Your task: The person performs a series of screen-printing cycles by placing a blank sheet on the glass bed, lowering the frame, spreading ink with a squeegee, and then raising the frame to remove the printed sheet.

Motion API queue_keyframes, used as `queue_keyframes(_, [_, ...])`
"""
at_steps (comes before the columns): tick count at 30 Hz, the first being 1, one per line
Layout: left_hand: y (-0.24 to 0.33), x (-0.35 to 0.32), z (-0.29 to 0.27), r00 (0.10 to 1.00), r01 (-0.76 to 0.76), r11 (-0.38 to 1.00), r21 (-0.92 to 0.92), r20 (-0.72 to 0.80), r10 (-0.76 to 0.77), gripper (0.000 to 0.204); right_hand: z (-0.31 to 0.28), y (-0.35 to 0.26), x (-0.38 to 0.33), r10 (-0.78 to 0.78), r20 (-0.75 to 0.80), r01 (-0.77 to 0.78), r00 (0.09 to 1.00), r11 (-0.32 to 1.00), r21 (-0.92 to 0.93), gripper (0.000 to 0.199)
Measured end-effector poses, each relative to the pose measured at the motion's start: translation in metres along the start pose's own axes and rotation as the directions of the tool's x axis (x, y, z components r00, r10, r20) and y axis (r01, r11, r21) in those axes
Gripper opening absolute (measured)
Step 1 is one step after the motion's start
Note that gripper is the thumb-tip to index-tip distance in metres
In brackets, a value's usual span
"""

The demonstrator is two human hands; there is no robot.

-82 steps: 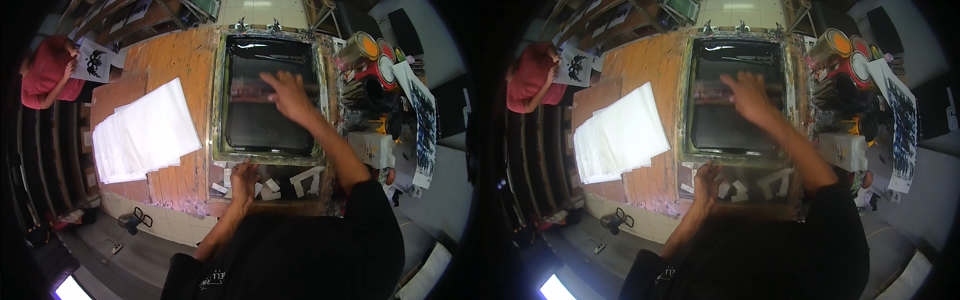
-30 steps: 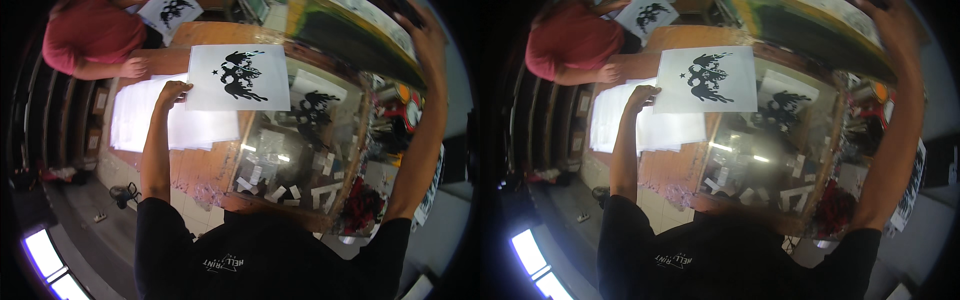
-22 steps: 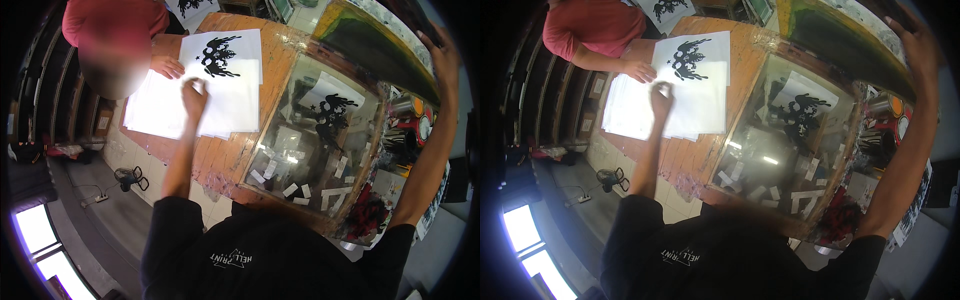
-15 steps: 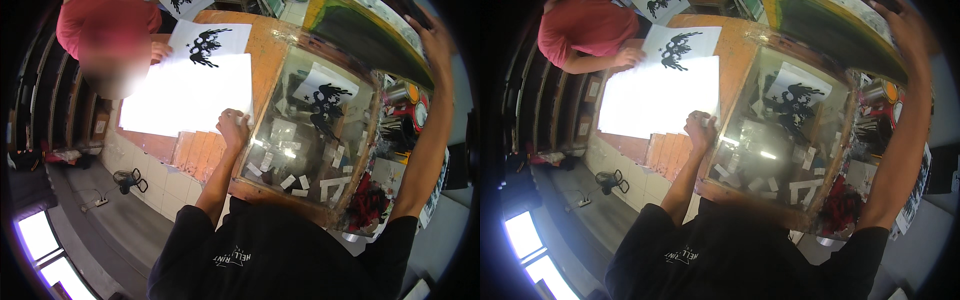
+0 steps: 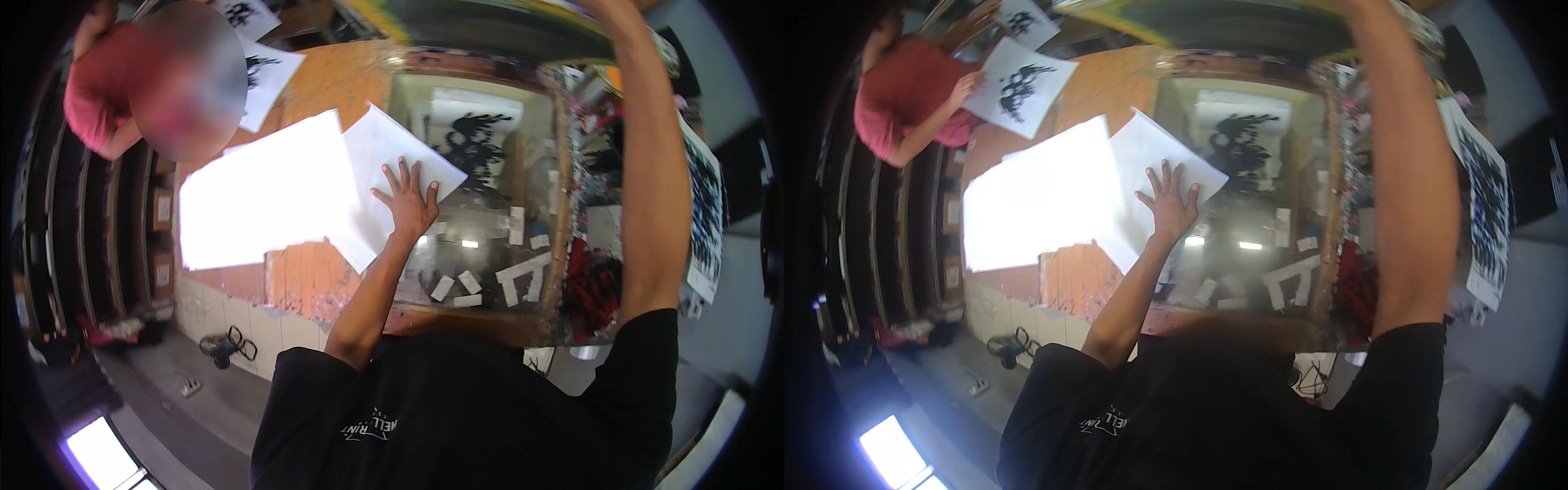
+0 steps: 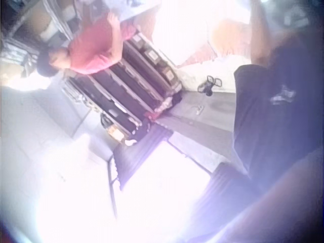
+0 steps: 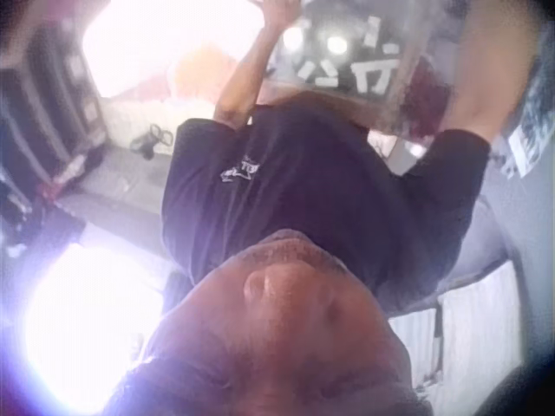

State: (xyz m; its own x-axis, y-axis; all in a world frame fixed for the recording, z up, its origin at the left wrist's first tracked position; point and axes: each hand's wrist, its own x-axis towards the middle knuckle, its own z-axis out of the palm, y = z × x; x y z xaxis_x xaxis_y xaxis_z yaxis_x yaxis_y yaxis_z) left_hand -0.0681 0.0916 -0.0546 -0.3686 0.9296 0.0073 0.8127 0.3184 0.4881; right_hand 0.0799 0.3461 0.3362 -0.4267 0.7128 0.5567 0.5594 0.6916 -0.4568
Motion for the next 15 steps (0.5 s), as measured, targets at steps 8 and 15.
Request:
queue_keyframes(8, [0.084,0.033,0.055,0.807,-0.584,0.804,0.112,0.188,0.560,0.065,0.010,0.014,0.003,-0.084,-0.040,0.082,0.996,0.996,-0.041,0.028])
queue_keyframes(15, [0.111,0.041,0.063,0.694,-0.700,0.714,0.017,0.256,0.673,0.067,-0.003,0.000,0.001,0.067,0.012,-0.065,0.998,0.991,-0.116,0.025])
